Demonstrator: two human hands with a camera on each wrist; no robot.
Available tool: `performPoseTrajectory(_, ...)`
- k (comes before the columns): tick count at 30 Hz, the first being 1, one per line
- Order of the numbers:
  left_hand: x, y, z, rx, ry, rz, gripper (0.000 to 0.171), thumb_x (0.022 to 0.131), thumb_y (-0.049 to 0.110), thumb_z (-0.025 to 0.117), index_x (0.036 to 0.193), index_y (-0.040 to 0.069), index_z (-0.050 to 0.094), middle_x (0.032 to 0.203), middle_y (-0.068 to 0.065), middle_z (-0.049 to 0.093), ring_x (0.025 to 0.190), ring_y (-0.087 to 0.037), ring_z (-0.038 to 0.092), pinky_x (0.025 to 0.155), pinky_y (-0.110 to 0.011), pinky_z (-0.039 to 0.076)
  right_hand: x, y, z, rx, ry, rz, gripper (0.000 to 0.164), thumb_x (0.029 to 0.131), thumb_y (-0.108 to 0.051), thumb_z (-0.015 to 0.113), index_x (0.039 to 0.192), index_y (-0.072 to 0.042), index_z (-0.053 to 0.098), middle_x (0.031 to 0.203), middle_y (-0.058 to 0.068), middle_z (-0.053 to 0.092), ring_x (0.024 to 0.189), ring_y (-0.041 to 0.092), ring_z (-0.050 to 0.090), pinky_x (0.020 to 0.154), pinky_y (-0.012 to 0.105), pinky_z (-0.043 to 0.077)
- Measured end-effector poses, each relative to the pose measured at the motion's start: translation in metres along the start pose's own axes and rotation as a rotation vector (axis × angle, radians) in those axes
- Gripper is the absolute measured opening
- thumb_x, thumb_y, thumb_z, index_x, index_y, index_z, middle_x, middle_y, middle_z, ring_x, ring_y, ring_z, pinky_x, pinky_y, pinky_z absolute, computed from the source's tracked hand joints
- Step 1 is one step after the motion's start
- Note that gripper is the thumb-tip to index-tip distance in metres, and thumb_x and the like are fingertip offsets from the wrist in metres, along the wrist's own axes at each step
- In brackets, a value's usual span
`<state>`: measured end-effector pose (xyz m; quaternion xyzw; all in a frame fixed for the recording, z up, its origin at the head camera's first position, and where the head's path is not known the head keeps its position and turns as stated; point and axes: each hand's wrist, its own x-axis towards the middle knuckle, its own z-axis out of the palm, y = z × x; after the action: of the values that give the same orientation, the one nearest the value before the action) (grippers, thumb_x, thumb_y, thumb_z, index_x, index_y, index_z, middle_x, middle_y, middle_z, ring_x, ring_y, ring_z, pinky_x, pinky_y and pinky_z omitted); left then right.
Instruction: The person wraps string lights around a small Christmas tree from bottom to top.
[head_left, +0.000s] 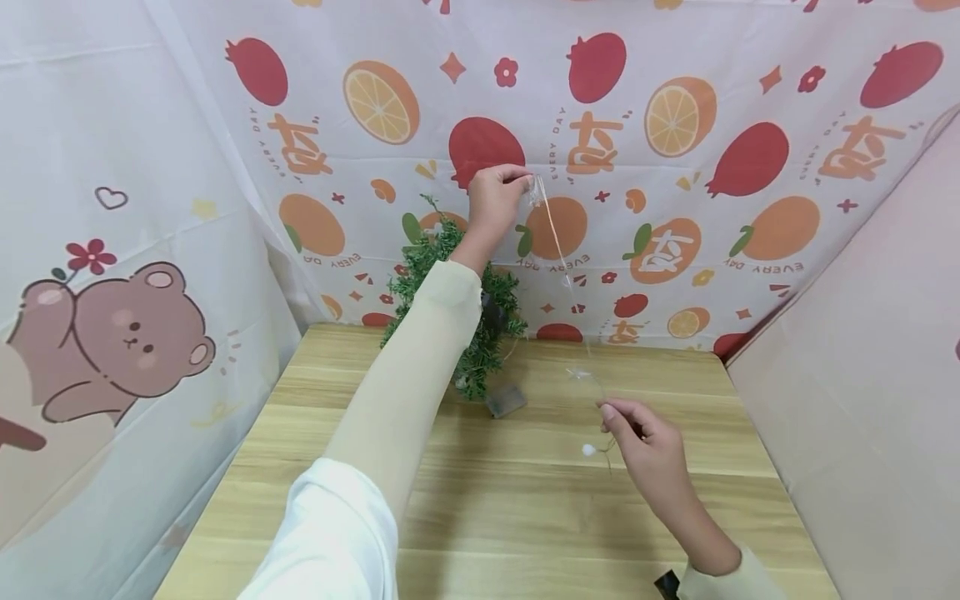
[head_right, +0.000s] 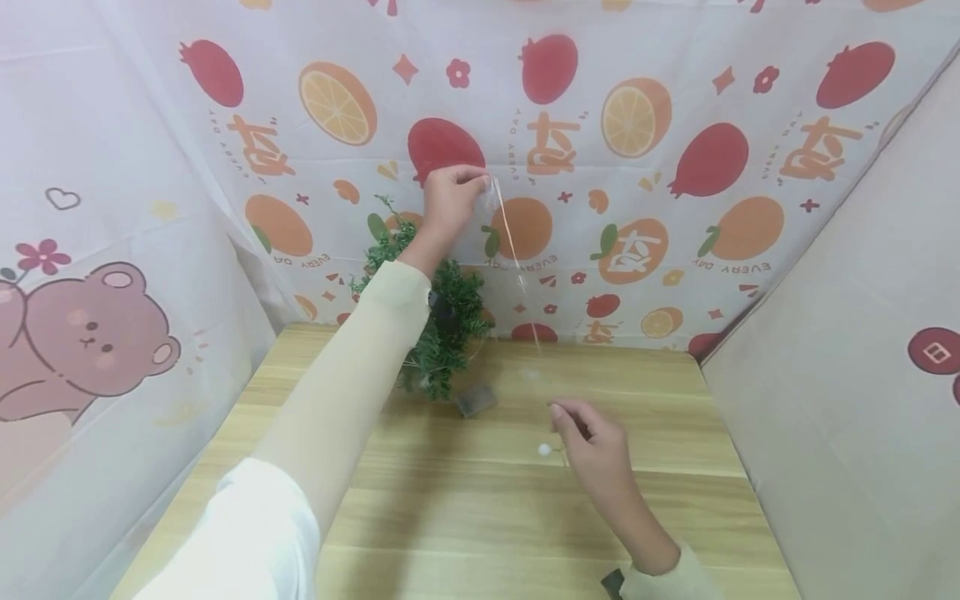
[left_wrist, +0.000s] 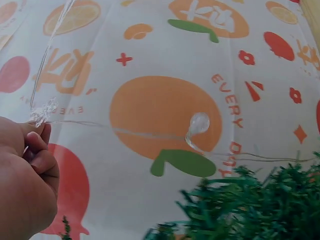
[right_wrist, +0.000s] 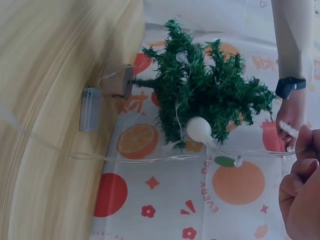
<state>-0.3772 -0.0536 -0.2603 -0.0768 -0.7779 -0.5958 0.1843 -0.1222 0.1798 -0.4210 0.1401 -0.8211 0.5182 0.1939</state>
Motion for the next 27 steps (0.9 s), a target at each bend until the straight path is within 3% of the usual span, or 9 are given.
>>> performPoseTrajectory(5,0.008,0.010,-0.001,-0.005,0.011,0.008,0.020,0.099,0.022,0.066,0.112,0.013,0.078,0.114,-0.003,0.074,0.102,-0.012,0.064,0.084,-0.025,0.053,-0.005,-0.001,0.003,0.008,-0.034,-0.115,0.012,0.096,-0.003,0.067,0.101,-0.010,0.075,0.078,-0.001,0.069,0.054,0.004,0.046,0.045,0.021,0.038)
performPoseTrajectory(12,0.019,0.016,-0.005,0.013,0.033,0.009,0.019,0.099,0.020,0.066,0.111,0.012,0.078,0.110,-0.005,0.074,0.096,-0.012,0.064,0.082,-0.024,0.054,-0.008,-0.006,0.007,0.055,-0.057,-0.212,0.020,0.091,0.008,0.068,0.102,-0.008,0.075,0.079,0.001,0.069,0.057,0.003,0.048,0.048,0.018,0.040)
performPoseTrajectory(19,0.032,0.017,-0.023,0.071,0.035,-0.036,0.017,0.098,0.017,0.067,0.109,0.011,0.079,0.114,-0.004,0.072,0.104,-0.011,0.062,0.087,-0.024,0.053,-0.009,-0.016,0.014,0.106,-0.044,-0.358,0.031,0.083,0.019,0.069,0.104,-0.003,0.074,0.079,0.007,0.070,0.061,0.002,0.054,0.050,0.014,0.043)
performPoseTrajectory(23,0.040,0.021,-0.034,0.129,-0.001,-0.073,0.017,0.099,0.017,0.066,0.109,0.011,0.079,0.120,-0.004,0.070,0.118,-0.012,0.057,0.099,-0.027,0.050,-0.009,-0.024,0.019,0.148,-0.049,-0.449,0.035,0.080,0.022,0.067,0.106,-0.001,0.074,0.081,0.008,0.070,0.061,0.005,0.055,0.052,0.014,0.044)
performPoseTrajectory(27,0.049,0.026,-0.048,0.231,-0.078,-0.114,0.020,0.100,0.021,0.065,0.114,0.015,0.078,0.130,-0.002,0.066,0.126,-0.013,0.052,0.105,-0.030,0.047,-0.009,-0.035,0.024,0.187,-0.056,-0.478,0.035,0.081,0.021,0.067,0.107,-0.002,0.074,0.080,0.008,0.069,0.061,0.005,0.055,0.052,0.014,0.045)
